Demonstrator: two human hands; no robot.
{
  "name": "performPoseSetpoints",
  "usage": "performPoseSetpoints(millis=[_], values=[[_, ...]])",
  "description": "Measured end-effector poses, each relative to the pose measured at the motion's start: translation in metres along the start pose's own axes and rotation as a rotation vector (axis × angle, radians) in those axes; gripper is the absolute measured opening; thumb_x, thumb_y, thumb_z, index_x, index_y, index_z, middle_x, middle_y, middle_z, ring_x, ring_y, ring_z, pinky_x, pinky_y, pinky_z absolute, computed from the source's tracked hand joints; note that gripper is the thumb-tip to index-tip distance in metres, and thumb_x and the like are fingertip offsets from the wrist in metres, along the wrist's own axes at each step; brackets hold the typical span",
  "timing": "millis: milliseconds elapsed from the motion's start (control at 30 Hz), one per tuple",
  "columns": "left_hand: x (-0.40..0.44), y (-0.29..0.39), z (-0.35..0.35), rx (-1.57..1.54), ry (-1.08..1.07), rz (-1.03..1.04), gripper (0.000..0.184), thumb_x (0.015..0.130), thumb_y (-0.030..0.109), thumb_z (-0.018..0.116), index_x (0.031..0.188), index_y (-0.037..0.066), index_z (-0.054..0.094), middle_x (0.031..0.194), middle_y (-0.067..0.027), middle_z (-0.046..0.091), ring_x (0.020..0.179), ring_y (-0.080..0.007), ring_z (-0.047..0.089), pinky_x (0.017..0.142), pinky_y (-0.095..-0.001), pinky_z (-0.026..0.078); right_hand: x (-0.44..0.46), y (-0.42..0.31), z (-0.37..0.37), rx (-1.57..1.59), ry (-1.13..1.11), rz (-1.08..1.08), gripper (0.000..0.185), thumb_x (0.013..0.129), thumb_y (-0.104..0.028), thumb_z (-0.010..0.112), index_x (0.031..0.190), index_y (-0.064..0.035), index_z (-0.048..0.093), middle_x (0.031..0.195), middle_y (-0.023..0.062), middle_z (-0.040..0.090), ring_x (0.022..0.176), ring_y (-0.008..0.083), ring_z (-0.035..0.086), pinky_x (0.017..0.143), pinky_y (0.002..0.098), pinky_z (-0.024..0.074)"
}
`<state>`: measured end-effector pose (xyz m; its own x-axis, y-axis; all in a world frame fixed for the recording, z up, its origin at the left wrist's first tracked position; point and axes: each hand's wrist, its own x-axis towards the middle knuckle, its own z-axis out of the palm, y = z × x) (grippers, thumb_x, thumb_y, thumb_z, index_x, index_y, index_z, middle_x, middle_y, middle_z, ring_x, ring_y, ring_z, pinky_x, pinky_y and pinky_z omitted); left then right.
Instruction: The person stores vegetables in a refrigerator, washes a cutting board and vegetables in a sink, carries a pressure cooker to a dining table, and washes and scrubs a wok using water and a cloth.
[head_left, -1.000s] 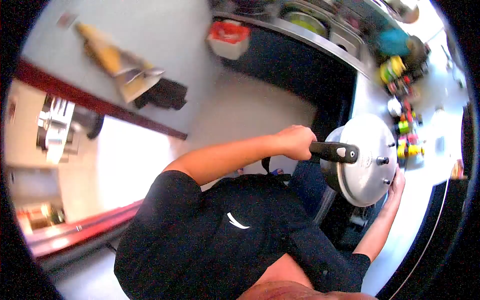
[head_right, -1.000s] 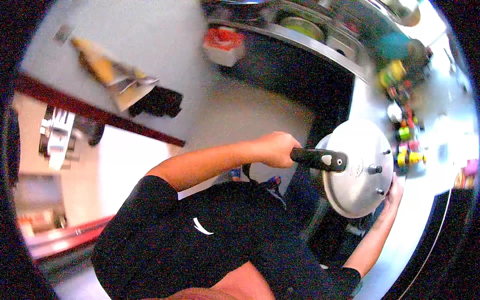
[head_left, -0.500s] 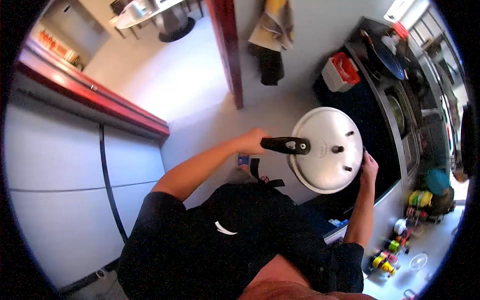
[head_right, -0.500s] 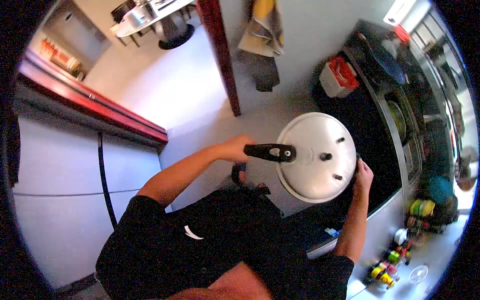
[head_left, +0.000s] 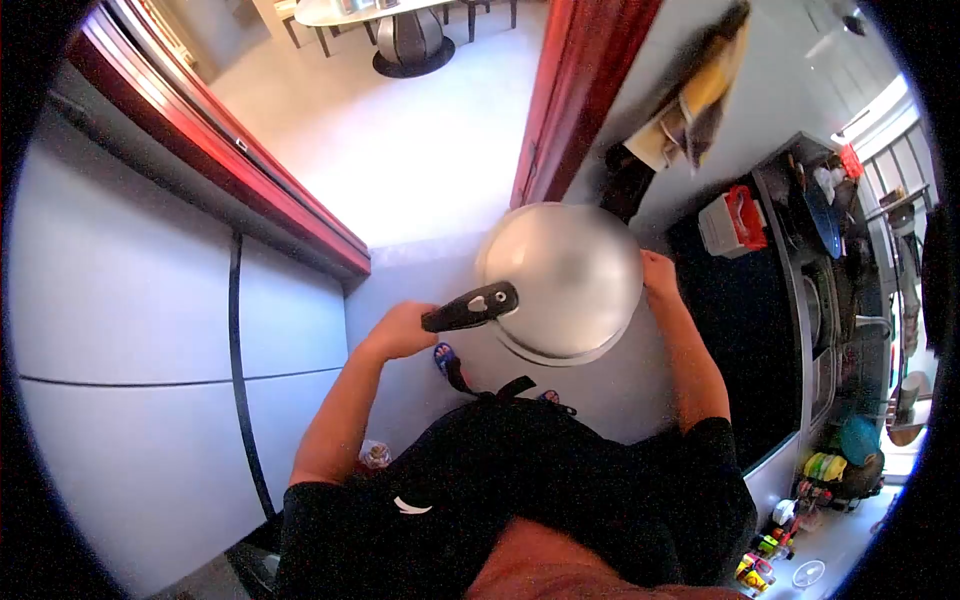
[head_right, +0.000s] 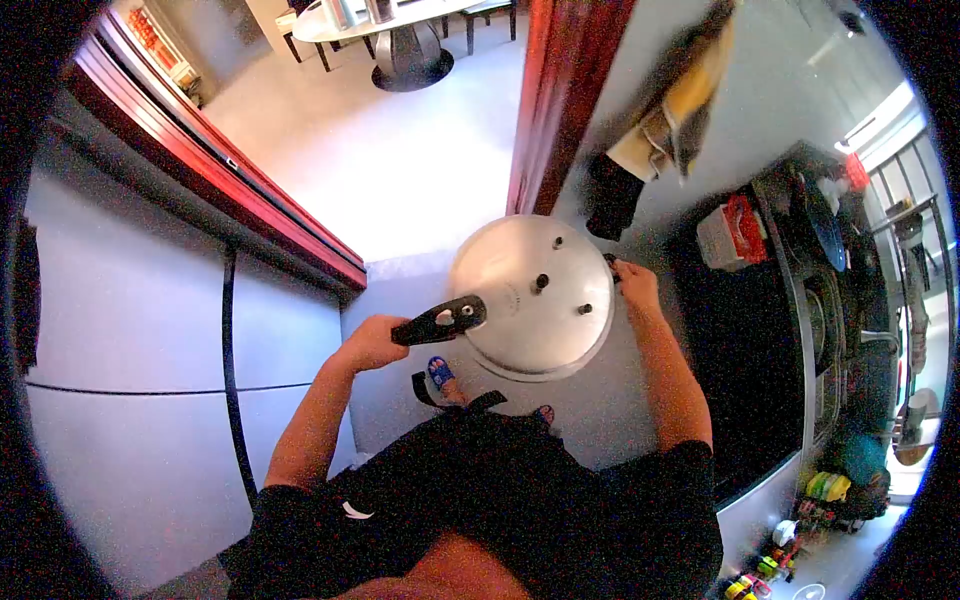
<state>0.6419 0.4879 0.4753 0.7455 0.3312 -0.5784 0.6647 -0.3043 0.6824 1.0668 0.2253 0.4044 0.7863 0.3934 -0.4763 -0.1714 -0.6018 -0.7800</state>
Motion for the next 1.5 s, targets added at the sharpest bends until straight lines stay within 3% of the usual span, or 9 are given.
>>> performPoseSetpoints(millis=[33, 167, 267, 567, 667, 767, 833, 1167, 1500], values=[[-0.008, -0.003, -0.007, -0.002, 0.0, -0.001, 0.043, 0.069, 0.013, 0.062, 0.111, 0.008, 0.067, 0.084, -0.0196, 0.067, 0.075, -0.0282, 0.064, 0.073, -0.0377, 0.05, 0.018, 0.018, 0.013, 0.067, -0.061, -0.053, 0.029, 0.092, -0.026, 0.063, 0.103, 0.0003, 0.071, 0.088, 0.0025, 0.068, 0.076, 0.0111, 0.058, 0.066, 0.0286, 0.0465], [-0.027, -0.026, -0.031, -0.09, 0.029, -0.132, 0.042, 0.069, 0.01, 0.061, 0.11, 0.005, 0.067, 0.082, -0.0184, 0.067, 0.075, -0.0271, 0.064, 0.072, -0.0369, 0.05, 0.016, -0.021, 0.08, -0.052, -0.052, -0.021, 0.026, 0.09, -0.028, 0.064, 0.099, -0.0058, 0.074, 0.082, -0.0028, 0.066, 0.064, 0.0086, 0.047, 0.056, 0.0244, 0.0346], [-0.034, -0.042, -0.042, -0.195, 0.126, -0.164, 0.041, 0.068, 0.007, 0.059, 0.107, 0.003, 0.068, 0.074, -0.015, 0.065, 0.069, -0.0177, 0.06, 0.068, -0.0339, 0.049, 0.028, -0.048, 0.122, 0.007, -0.111, -0.013, 0.027, 0.09, -0.027, 0.064, 0.1, -0.0038, 0.074, 0.082, -0.0014, 0.067, 0.066, 0.009, 0.05, 0.058, 0.0243, 0.0375], [-0.03, -0.07, -0.083, -0.318, 0.288, -0.291, 0.035, 0.067, 0.008, 0.06, 0.1, 0.001, 0.068, 0.068, -0.0041, 0.059, 0.066, -0.0112, 0.055, 0.064, -0.0301, 0.047, 0.119, -0.114, 0.223, -0.139, -0.355, -0.17, 0.035, 0.092, -0.032, 0.064, 0.095, 0.0015, 0.071, 0.081, 0.0055, 0.068, 0.07, 0.011, 0.061, 0.059, 0.0286, 0.0476], [-0.025, -0.088, -0.093, -0.379, 0.349, -0.253, 0.035, 0.068, 0.007, 0.062, 0.102, 0.001, 0.069, 0.07, -0.003, 0.061, 0.068, -0.0102, 0.056, 0.067, -0.0275, 0.048, 0.114, -0.151, 0.254, -0.032, -0.309, -0.191, 0.034, 0.084, -0.031, 0.068, 0.093, 0.0012, 0.072, 0.075, 0.0058, 0.066, 0.065, 0.017, 0.06, 0.065, 0.0316, 0.05], [-0.03, -0.07, -0.096, -0.435, 0.384, -0.217, 0.034, 0.07, 0.006, 0.064, 0.103, 0.001, 0.07, 0.074, -0.003, 0.065, 0.072, -0.0102, 0.059, 0.07, -0.0266, 0.049, 0.137, -0.154, 0.282, -0.066, -0.262, -0.25, 0.035, 0.084, -0.035, 0.068, 0.088, -0.001, 0.073, 0.075, 0.0024, 0.064, 0.073, 0.0117, 0.055, 0.067, 0.028, 0.0436], [-0.029, -0.083, -0.094, -0.358, 0.359, -0.277, 0.031, 0.073, 0.004, 0.064, 0.103, 0.001, 0.071, 0.085, -0.0049, 0.071, 0.079, -0.0101, 0.063, 0.074, -0.0281, 0.051, 0.14, -0.157, 0.281, 0.003, -0.34, -0.259, 0.034, 0.084, -0.034, 0.068, 0.087, -0.0014, 0.073, 0.075, 0.0034, 0.064, 0.073, 0.0123, 0.056, 0.066, 0.0278, 0.0441], [0.004, -0.076, -0.107, -0.337, 0.427, -0.172, 0.032, 0.07, 0.01, 0.059, 0.099, -0.002, 0.067, 0.065, -0.0083, 0.059, 0.063, -0.0141, 0.056, 0.062, -0.0313, 0.046, 0.162, -0.216, 0.273, -0.04, -0.327, -0.313, 0.032, 0.083, -0.03, 0.068, 0.092, 0.0004, 0.073, 0.081, 0.005, 0.067, 0.075, 0.0137, 0.059, 0.068, 0.029, 0.0475], [0.07, 0.011, -0.149, -0.228, 0.415, -0.109, 0.035, 0.07, 0.012, 0.059, 0.102, 0.001, 0.067, 0.065, -0.0109, 0.06, 0.061, -0.0178, 0.057, 0.061, -0.0332, 0.047, 0.211, -0.269, 0.172, 0.028, -0.19, -0.282, 0.03, 0.081, -0.027, 0.073, 0.093, 0.0001, 0.074, 0.082, 0.0073, 0.068, 0.072, 0.0159, 0.062, 0.066, 0.0321, 0.0503]])
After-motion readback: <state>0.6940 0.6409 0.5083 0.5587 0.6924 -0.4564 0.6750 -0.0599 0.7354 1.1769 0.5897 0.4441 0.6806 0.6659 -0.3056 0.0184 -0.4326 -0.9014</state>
